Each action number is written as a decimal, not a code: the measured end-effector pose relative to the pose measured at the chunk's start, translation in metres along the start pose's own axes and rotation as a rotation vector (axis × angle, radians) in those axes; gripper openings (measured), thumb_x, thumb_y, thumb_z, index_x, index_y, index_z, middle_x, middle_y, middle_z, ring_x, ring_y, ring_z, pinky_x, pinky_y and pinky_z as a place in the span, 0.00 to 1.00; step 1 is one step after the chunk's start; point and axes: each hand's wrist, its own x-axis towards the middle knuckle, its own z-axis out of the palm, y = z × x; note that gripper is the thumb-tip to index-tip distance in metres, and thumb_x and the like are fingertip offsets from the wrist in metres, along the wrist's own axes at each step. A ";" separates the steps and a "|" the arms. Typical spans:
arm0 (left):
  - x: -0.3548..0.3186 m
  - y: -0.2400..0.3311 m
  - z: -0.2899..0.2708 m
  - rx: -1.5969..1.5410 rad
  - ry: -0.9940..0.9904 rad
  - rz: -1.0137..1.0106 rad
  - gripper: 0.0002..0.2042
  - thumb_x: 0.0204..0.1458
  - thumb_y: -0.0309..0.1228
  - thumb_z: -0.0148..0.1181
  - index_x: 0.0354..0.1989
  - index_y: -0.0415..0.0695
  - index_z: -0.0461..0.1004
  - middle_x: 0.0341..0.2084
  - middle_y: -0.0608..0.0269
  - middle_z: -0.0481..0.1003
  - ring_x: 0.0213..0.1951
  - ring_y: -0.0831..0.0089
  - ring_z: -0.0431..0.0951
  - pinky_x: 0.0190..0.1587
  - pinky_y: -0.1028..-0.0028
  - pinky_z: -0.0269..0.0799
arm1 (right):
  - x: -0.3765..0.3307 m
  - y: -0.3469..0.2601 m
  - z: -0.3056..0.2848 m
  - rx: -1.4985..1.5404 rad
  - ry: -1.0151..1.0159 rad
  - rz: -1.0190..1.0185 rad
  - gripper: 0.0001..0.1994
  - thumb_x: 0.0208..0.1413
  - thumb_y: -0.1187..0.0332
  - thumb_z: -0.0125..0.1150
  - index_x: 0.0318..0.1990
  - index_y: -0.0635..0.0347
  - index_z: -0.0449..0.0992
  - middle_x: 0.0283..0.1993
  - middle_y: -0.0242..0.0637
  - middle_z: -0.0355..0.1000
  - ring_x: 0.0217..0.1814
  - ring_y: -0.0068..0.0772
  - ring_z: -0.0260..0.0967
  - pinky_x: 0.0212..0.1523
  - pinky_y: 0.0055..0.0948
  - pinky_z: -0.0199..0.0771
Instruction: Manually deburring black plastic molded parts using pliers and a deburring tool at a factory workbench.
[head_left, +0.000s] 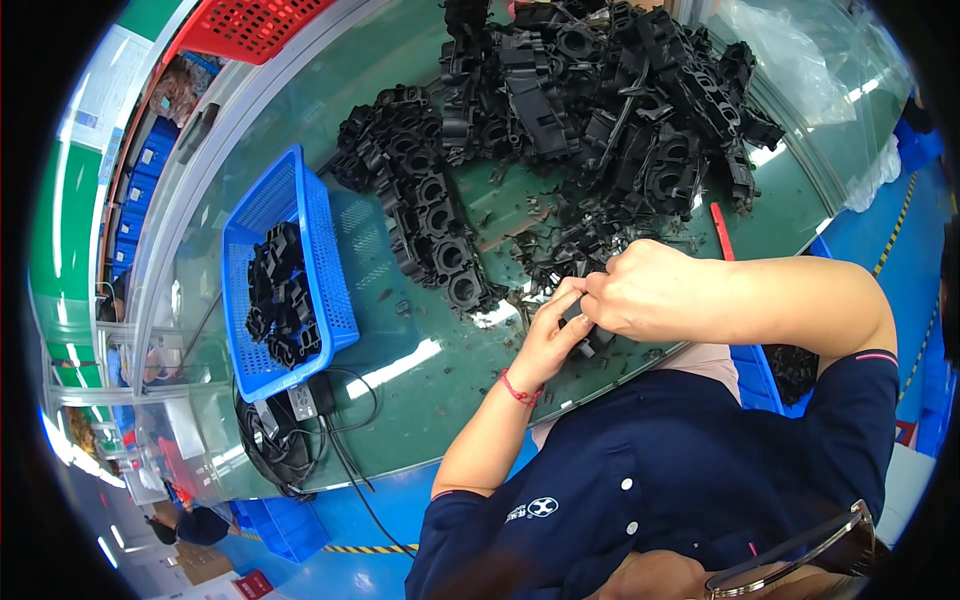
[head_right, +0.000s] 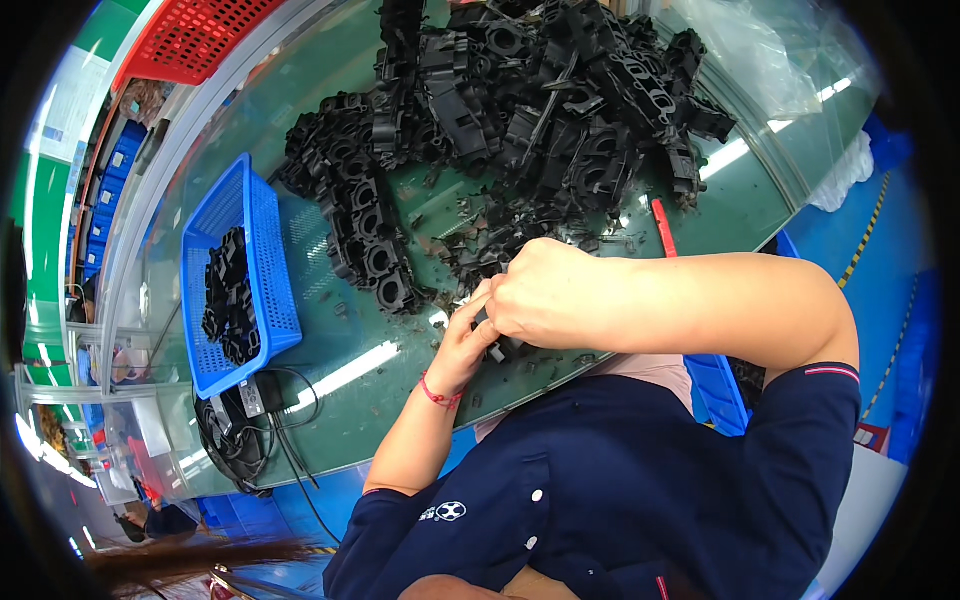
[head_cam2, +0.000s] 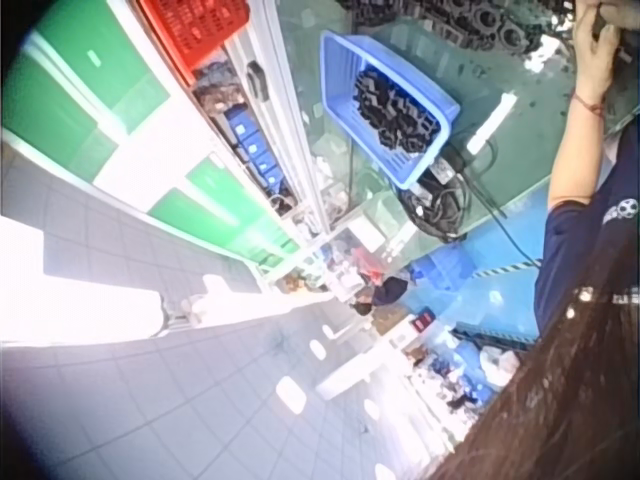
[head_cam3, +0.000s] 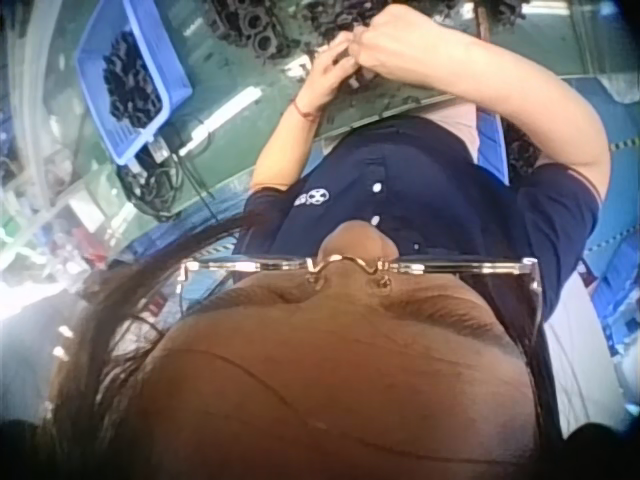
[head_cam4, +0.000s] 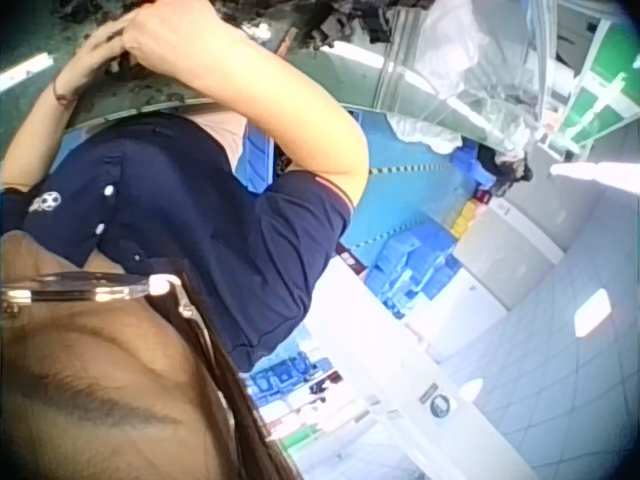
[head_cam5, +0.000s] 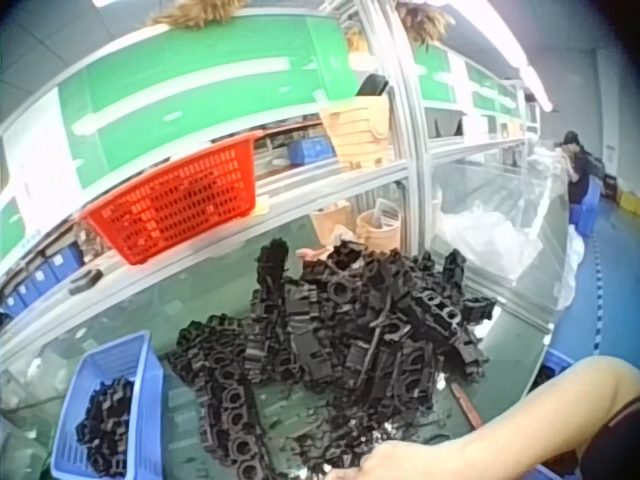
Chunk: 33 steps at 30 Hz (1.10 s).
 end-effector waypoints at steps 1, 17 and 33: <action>0.000 -0.001 0.000 -0.016 -0.012 -0.006 0.20 0.55 0.42 0.52 0.42 0.34 0.71 0.45 0.56 0.67 0.51 0.64 0.66 0.55 0.69 0.58 | 0.000 0.001 0.000 0.000 0.016 -0.011 0.07 0.42 0.70 0.57 0.25 0.66 0.72 0.23 0.41 0.71 0.25 0.36 0.73 0.24 0.31 0.74; 0.001 0.006 0.000 -0.081 -0.012 -0.049 0.19 0.55 0.39 0.52 0.40 0.32 0.71 0.49 0.54 0.65 0.52 0.64 0.63 0.57 0.69 0.56 | -0.011 0.027 -0.003 0.001 0.434 0.197 0.05 0.40 0.73 0.58 0.23 0.58 0.67 0.22 0.32 0.64 0.24 0.34 0.69 0.20 0.32 0.69; 0.002 0.012 -0.002 -0.010 0.066 0.083 0.18 0.53 0.39 0.54 0.40 0.34 0.71 0.53 0.52 0.63 0.56 0.62 0.61 0.59 0.66 0.54 | -0.024 0.012 0.021 0.597 0.557 0.408 0.03 0.52 0.72 0.56 0.33 0.61 0.74 0.30 0.38 0.71 0.31 0.42 0.71 0.29 0.35 0.70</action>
